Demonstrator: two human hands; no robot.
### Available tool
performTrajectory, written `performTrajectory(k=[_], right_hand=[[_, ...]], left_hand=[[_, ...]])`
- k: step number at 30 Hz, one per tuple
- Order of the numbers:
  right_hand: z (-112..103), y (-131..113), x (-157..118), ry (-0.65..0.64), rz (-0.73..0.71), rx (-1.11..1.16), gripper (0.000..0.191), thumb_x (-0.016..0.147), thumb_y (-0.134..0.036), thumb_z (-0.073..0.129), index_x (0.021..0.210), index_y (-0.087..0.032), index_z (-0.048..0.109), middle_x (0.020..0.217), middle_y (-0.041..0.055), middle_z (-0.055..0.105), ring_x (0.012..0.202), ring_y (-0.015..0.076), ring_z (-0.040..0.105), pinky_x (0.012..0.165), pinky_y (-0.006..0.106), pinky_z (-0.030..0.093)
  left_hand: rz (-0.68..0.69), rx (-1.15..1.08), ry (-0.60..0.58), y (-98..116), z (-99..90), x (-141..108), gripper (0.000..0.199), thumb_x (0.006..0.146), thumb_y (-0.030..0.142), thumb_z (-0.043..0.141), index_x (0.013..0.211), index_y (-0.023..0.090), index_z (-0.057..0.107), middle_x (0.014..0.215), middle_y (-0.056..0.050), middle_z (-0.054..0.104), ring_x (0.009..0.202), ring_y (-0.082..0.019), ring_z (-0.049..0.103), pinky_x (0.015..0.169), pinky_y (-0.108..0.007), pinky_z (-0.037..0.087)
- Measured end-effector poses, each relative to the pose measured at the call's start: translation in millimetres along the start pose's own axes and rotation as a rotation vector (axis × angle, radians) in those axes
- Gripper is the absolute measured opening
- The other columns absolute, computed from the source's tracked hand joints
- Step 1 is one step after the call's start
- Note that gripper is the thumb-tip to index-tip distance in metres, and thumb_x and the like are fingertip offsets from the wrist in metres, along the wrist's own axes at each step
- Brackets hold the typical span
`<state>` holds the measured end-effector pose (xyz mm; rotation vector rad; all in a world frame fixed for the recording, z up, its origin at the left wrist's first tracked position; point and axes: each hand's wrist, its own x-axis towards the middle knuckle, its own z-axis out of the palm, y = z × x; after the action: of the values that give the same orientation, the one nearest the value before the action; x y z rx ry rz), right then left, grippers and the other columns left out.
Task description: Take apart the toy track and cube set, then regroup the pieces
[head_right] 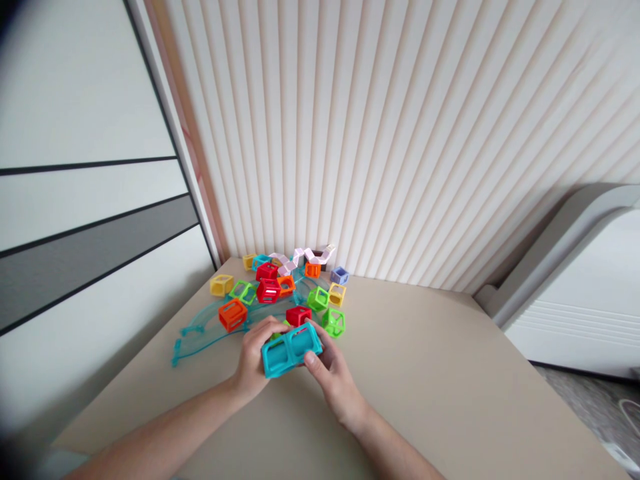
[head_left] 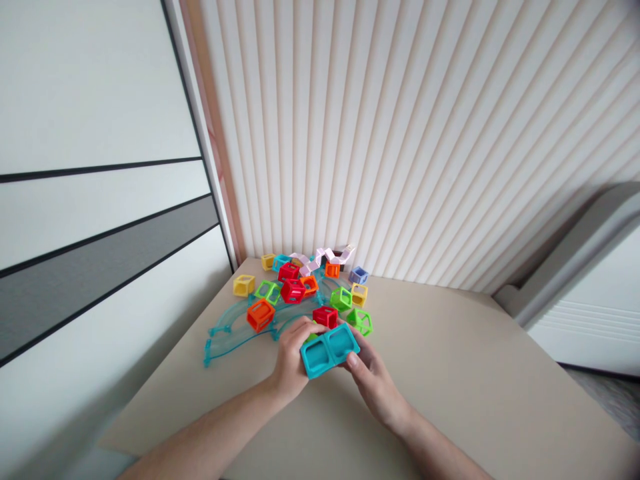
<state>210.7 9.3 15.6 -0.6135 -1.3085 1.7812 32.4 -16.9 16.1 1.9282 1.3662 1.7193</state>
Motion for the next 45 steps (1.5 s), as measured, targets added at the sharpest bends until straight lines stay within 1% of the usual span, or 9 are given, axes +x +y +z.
performTrajectory(k=[11,23,27,30,32,35,39,41,45], right_hand=[[4.4,-0.5,1.2,0.085,0.008,-0.025,0.069,0.076,-0.058,0.082,0.133,-0.023,0.064,0.117,0.0103,0.073,0.097,0.0275,0.069,0.089,0.045,0.056],[5.6,-3.5,-0.3,0.066,0.017,-0.045,0.068,0.077,-0.060,0.080,0.132,-0.024,0.064,0.122,0.0091,0.072,0.107,0.0297,0.067,0.098,0.045,0.053],[8.0,-2.2,-4.5,0.055,0.011,-0.049,0.076,0.076,-0.059,0.081,0.140,-0.025,0.057,0.127,0.0095,0.069,0.111,0.0298,0.066,0.097,0.045,0.054],[7.7,0.4,-7.5,0.133,0.006,-0.080,0.079,0.076,-0.054,0.084,0.143,-0.028,0.053,0.126,0.0079,0.069,0.110,0.0284,0.065,0.097,0.042,0.053],[4.0,1.7,-6.5,0.229,-0.026,-0.068,0.080,0.076,-0.051,0.084,0.145,-0.029,0.050,0.125,0.0072,0.069,0.107,0.0275,0.066,0.094,0.041,0.054],[-4.5,1.7,-0.4,0.355,-0.089,0.022,0.081,0.079,-0.052,0.082,0.148,-0.030,0.046,0.128,0.0079,0.068,0.108,0.0274,0.066,0.093,0.042,0.054],[-10.6,4.0,5.2,0.390,-0.081,0.074,0.082,0.079,-0.054,0.081,0.148,-0.029,0.046,0.125,0.0089,0.069,0.104,0.0274,0.068,0.090,0.042,0.056],[-9.7,7.4,3.7,0.364,-0.077,0.043,0.081,0.078,-0.053,0.081,0.147,-0.028,0.047,0.121,0.0083,0.071,0.102,0.0268,0.069,0.088,0.041,0.057],[-3.6,8.7,-3.8,0.279,-0.092,-0.045,0.075,0.081,-0.051,0.080,0.145,-0.029,0.049,0.117,0.0078,0.073,0.096,0.0259,0.070,0.084,0.038,0.059]], left_hand=[[0.022,0.082,0.023,-4.4,0.5,0.5,0.018,0.081,0.020,0.076,0.073,0.021,0.060,0.071,0.000,0.064,0.065,-0.017,0.062,0.061,-0.026,0.048],[0.078,0.120,0.026,-4.6,-0.9,0.5,0.020,0.083,0.019,0.074,0.071,0.021,0.058,0.071,-0.001,0.064,0.065,-0.016,0.063,0.060,-0.026,0.050],[0.101,0.116,0.021,-5.9,2.0,-1.4,0.014,0.086,0.020,0.071,0.077,0.021,0.060,0.074,-0.002,0.063,0.069,-0.017,0.064,0.063,-0.026,0.052],[0.174,0.155,-0.052,-0.7,1.4,1.2,0.006,0.088,0.018,0.069,0.091,0.020,0.065,0.085,-0.005,0.067,0.079,-0.020,0.067,0.070,-0.030,0.055],[0.258,0.240,-0.135,5.2,-6.4,9.2,0.016,0.089,0.018,0.068,0.105,0.021,0.067,0.095,-0.007,0.071,0.088,-0.023,0.069,0.078,-0.033,0.056],[0.363,0.361,-0.214,6.7,-34.5,34.9,0.029,0.093,0.019,0.065,0.122,0.024,0.065,0.107,-0.008,0.072,0.099,-0.024,0.068,0.091,-0.037,0.054],[0.164,0.420,-0.116,-26.6,-86.6,92.3,0.018,0.100,0.025,0.053,0.110,0.021,0.066,0.107,-0.008,0.071,0.104,-0.023,0.068,0.096,-0.036,0.053],[-0.036,0.561,-0.204,-55.3,-105.6,121.7,0.025,0.101,0.024,0.043,0.109,0.021,0.066,0.111,-0.009,0.071,0.109,-0.024,0.067,0.100,-0.038,0.051],[-0.158,0.631,-0.337,-107.6,-116.5,155.6,0.031,0.088,0.011,0.049,0.110,0.019,0.069,0.117,-0.011,0.073,0.115,-0.028,0.066,0.105,-0.041,0.048]])
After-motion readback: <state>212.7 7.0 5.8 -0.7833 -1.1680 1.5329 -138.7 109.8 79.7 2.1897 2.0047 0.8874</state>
